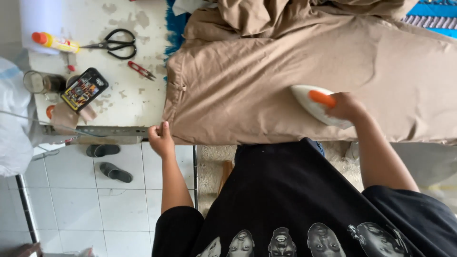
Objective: The person smooths a brown garment on a table, sprays it with water, and irons it with an electric iron. They repeatedly adjust the fabric and move the iron across different sections to remove wrinkles.
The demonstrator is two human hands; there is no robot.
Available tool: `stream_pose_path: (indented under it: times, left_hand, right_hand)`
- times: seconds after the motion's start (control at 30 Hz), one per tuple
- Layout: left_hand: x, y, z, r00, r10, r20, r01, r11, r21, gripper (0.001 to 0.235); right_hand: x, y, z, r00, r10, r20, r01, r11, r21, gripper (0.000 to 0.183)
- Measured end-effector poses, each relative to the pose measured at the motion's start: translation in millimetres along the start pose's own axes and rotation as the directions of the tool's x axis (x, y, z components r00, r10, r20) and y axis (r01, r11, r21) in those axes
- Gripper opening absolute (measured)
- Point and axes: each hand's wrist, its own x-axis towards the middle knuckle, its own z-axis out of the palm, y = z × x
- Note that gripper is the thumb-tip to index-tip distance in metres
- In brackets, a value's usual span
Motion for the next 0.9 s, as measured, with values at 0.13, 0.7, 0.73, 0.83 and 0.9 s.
stream_pose_path:
  times: [0.13, 0.7, 0.73, 0.83, 0.9]
  left_hand:
    - [-12, 7, -1, 0.969, -0.248, 0.016, 0.246, 0.947, -0.209, 0.028]
    - [-57, 19, -5, 0.705, -0.499, 0.504, 0.611, 0.067, -0.789, 0.049]
    - [-59, 22, -7, 0.701, -0.508, 0.501, 0.609, 0.06, -0.791, 0.049]
    - [-57, 41, -12, 0.661, -0.52, 0.54, 0.634, 0.003, -0.773, 0.041]
    - [-56, 62, -21, 0.633, -0.552, 0.543, 0.684, 0.071, -0.726, 0.044]
  right_hand:
    - [50, -70, 67, 0.991, -0.126, 0.052, 0.136, 0.946, -0.295, 0.05]
    - [51, -263, 105, 0.895, -0.295, 0.335, 0.429, 0.777, -0.461, 0.061]
    - [29, -256, 99, 0.891, -0.296, 0.344, 0.436, 0.77, -0.466, 0.061]
    - [-11, -233, 87, 0.902, -0.24, 0.358, 0.404, 0.761, -0.507, 0.052]
    - [-3, -220, 98, 0.924, -0.243, 0.294, 0.36, 0.81, -0.462, 0.046]
